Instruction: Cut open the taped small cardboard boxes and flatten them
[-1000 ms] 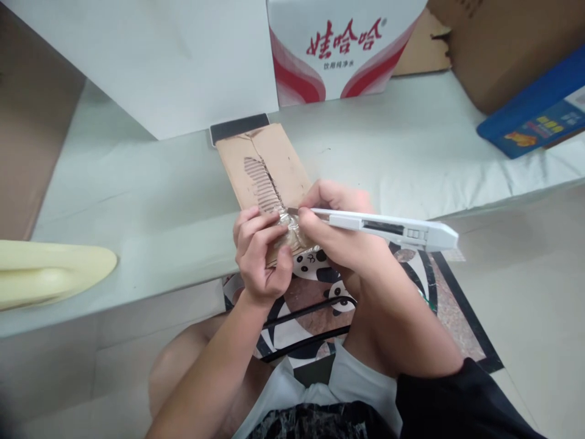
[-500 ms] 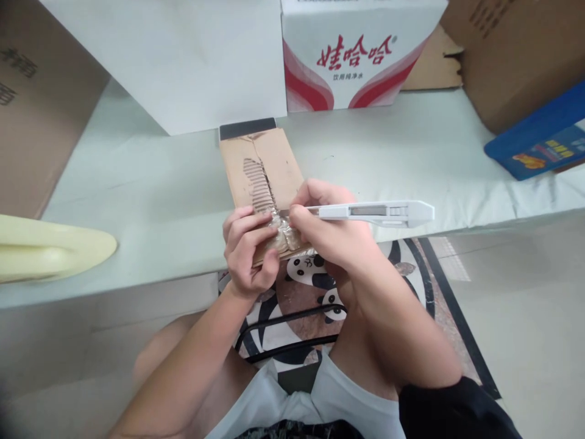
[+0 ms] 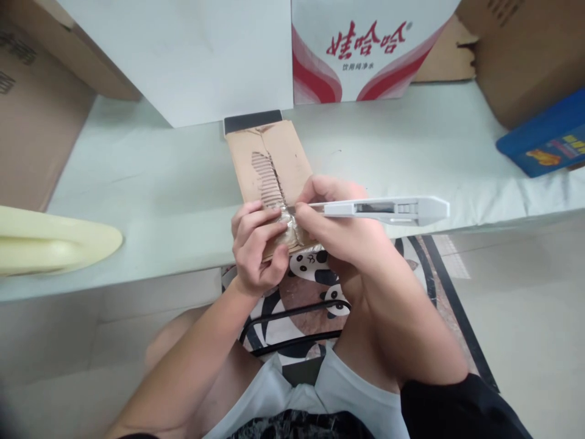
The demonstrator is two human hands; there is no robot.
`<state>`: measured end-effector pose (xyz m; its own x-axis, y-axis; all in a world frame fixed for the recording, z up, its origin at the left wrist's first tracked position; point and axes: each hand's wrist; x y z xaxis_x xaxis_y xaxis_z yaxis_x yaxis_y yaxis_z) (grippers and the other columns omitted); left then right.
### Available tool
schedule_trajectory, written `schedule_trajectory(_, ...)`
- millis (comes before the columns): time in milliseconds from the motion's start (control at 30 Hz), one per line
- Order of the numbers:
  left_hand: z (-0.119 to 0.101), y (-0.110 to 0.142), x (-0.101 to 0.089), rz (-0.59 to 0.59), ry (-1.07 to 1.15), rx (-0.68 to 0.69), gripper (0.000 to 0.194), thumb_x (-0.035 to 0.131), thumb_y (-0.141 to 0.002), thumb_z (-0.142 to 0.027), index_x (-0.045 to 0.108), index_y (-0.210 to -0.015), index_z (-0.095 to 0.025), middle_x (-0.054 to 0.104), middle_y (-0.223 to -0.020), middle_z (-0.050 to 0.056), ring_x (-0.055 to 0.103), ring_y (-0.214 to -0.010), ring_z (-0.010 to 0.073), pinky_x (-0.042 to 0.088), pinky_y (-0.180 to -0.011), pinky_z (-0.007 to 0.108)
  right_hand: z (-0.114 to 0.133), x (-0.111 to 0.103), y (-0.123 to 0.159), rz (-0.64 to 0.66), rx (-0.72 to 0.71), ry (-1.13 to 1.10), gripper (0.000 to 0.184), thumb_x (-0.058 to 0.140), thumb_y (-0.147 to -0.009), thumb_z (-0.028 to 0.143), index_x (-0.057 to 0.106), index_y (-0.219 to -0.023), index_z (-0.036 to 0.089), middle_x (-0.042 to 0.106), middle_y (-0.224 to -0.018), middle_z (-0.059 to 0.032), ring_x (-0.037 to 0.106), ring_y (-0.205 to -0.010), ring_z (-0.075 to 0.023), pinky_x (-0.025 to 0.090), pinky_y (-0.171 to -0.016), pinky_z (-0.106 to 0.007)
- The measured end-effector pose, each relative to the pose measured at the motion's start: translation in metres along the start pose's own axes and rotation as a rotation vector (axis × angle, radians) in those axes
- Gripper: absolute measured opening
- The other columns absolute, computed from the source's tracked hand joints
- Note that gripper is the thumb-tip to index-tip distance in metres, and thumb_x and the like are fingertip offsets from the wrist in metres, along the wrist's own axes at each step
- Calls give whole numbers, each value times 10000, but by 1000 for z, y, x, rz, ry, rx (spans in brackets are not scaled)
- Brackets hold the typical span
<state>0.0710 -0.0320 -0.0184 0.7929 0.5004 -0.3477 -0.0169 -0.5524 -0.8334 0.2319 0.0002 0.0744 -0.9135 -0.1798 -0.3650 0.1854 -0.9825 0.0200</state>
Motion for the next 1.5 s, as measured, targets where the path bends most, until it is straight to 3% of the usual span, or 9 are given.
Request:
schedule_trajectory(267,0,3,1,-7,16,12,248,569,-866,-271,682,-1085,-242,750,-1114,77,650,-1172,292,522,-1043,508,1,-3,2,31,76,-86,103,607,-717,161,559,-637,207,581,-541,21,453,-439,-89,352,-415,-226)
schedule_trajectory(533,0,2,2,-34,31,5,209,577,-886,-281,674,-1063,-229,734,-1087,90,656,-1117,296,532,-1023,519,4,-3,2,80,-50,86,81,620,-700,168,577,-639,201,566,-553,23,482,-530,-109,358,-483,-240)
schedule_trajectory(633,4,5,5,-63,18,52,337,559,-908,-302,640,-1229,-239,721,-1131,94,641,-1164,301,528,-1035,516,3,-6,1,124,-38,19,99,605,-695,167,548,-622,203,562,-546,23,484,-517,-110,347,-476,-242)
schedule_trajectory(800,12,11,10,-118,20,142,640,603,-938,-463,448,-1508,-216,633,-1316,154,597,-1281,334,514,-1088,560,2,-10,2,146,-42,-83,112,599,-680,168,532,-598,206,554,-532,25,489,-497,-106,363,-473,-238)
schedule_trajectory(900,13,10,10,-120,25,145,743,660,-903,-485,427,-1532,-166,616,-1320,181,600,-1272,331,507,-1101,557,3,-10,3,162,-39,-111,116,586,-666,158,526,-578,206,540,-506,34,463,-471,-94,343,-459,-232)
schedule_trajectory(1067,11,6,10,-121,9,110,741,656,-883,-488,434,-1515,-173,616,-1282,164,621,-1224,324,525,-1073,555,7,-11,5,211,-4,-175,135,576,-633,173,510,-522,208,512,-454,40,442,-434,-93,290,-429,-233)
schedule_trajectory(1267,5,-3,6,-87,-31,7,727,626,-841,-362,424,-1512,-170,571,-1295,167,583,-1236,316,535,-1056,536,6,-11,9,203,4,-201,164,588,-655,190,492,-525,215,497,-447,40,460,-422,-104,284,-420,-242)
schedule_trajectory(1367,9,-2,0,-54,46,-55,734,639,-859,-411,418,-1521,-184,543,-1330,168,561,-1270,318,519,-1082,520,-7,-9,9,121,-102,-327,169,602,-730,216,508,-590,222,485,-459,48,411,-389,-89,270,-398,-245)
schedule_trajectory(1500,24,-2,-12,-159,178,-257,565,659,-891,-539,575,-1357,-230,584,-1286,118,618,-1225,290,536,-1056,468,-41,-5,-1,-240,-205,-672,280,665,-837,391,447,-721,257,366,-480,108,250,-335,-59,189,-336,-223)
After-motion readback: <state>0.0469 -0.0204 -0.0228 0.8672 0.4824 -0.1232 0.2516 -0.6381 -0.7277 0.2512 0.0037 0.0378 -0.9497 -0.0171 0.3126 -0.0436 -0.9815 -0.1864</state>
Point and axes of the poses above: each hand's wrist, its own y-axis away from the middle knuckle, its own x-axis out of the palm, z = x × y
